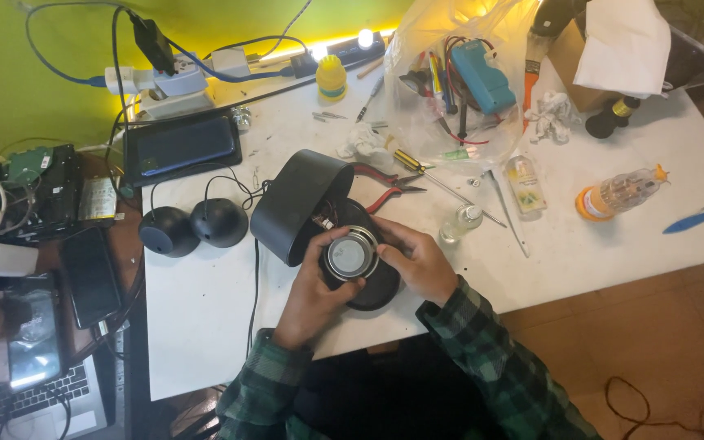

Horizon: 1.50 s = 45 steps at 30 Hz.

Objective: The person holds a disassembled speaker driver and applies a white paste from a tube onto the central metal component. They squeeze the tube to dispense the substance and use their finger to spread it across the surface.

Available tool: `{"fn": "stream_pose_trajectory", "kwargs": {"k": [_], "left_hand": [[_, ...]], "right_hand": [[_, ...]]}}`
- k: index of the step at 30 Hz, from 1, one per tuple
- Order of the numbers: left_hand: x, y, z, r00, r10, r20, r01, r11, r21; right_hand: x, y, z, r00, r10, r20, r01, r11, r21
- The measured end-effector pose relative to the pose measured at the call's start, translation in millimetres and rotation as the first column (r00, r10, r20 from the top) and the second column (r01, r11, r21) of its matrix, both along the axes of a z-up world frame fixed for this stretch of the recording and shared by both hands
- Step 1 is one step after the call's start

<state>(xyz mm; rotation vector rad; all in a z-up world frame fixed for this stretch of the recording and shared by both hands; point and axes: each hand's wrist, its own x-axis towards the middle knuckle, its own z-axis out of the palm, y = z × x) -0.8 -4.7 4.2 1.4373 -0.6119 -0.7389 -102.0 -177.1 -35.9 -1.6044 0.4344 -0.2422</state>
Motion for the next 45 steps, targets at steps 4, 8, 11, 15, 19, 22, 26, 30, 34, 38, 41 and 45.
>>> {"fn": "stream_pose_trajectory", "kwargs": {"k": [4,8,11,15,19,22,26,30,34,38,41,45], "left_hand": [[0,2,0,1.0,0.0,0.008,0.0,1.0,0.003],[1,3,-2,1.0,0.002,0.008,-0.002,1.0,-0.027],[4,3,-3,1.0,-0.012,0.001,0.012,0.999,-0.053],[10,5,-12,0.998,-0.064,-0.004,0.063,0.994,-0.086],[9,9,-18,0.994,-0.109,-0.015,0.106,0.983,-0.152],[12,12,-41,0.981,-0.092,-0.171,0.042,0.96,-0.276],[14,11,-54,0.966,0.023,-0.259,-0.097,0.957,-0.275],[15,15,-95,0.977,0.051,-0.208,-0.101,0.965,-0.241],[12,11,-59,0.979,0.02,-0.201,-0.071,0.965,-0.251],[10,8,-50,0.98,0.028,-0.195,-0.08,0.961,-0.264],[11,9,-59,0.982,0.031,-0.187,-0.08,0.961,-0.264],[12,7,-38,0.984,0.0,-0.179,-0.054,0.954,-0.294]], "right_hand": [[1,3,4,1.0,-0.027,0.003,0.027,1.0,-0.006],[2,7,11,1.0,-0.029,0.007,0.03,0.999,-0.021],[3,7,14,0.999,-0.047,0.004,0.047,0.999,0.021],[2,4,11,0.998,-0.065,-0.001,0.065,0.997,0.032],[6,0,-5,0.997,-0.076,-0.032,0.076,0.997,0.011],[9,1,-4,0.995,-0.08,-0.065,0.08,0.997,0.001],[10,2,1,0.991,-0.078,-0.108,0.077,0.997,-0.011],[10,4,7,0.99,-0.072,-0.123,0.07,0.997,-0.02],[11,1,9,0.994,-0.055,-0.091,0.056,0.998,0.009],[11,-1,5,0.998,-0.048,-0.045,0.05,0.997,0.054],[11,0,2,0.998,-0.057,-0.037,0.06,0.996,0.068],[12,4,5,0.994,-0.07,-0.082,0.08,0.99,0.115]]}}
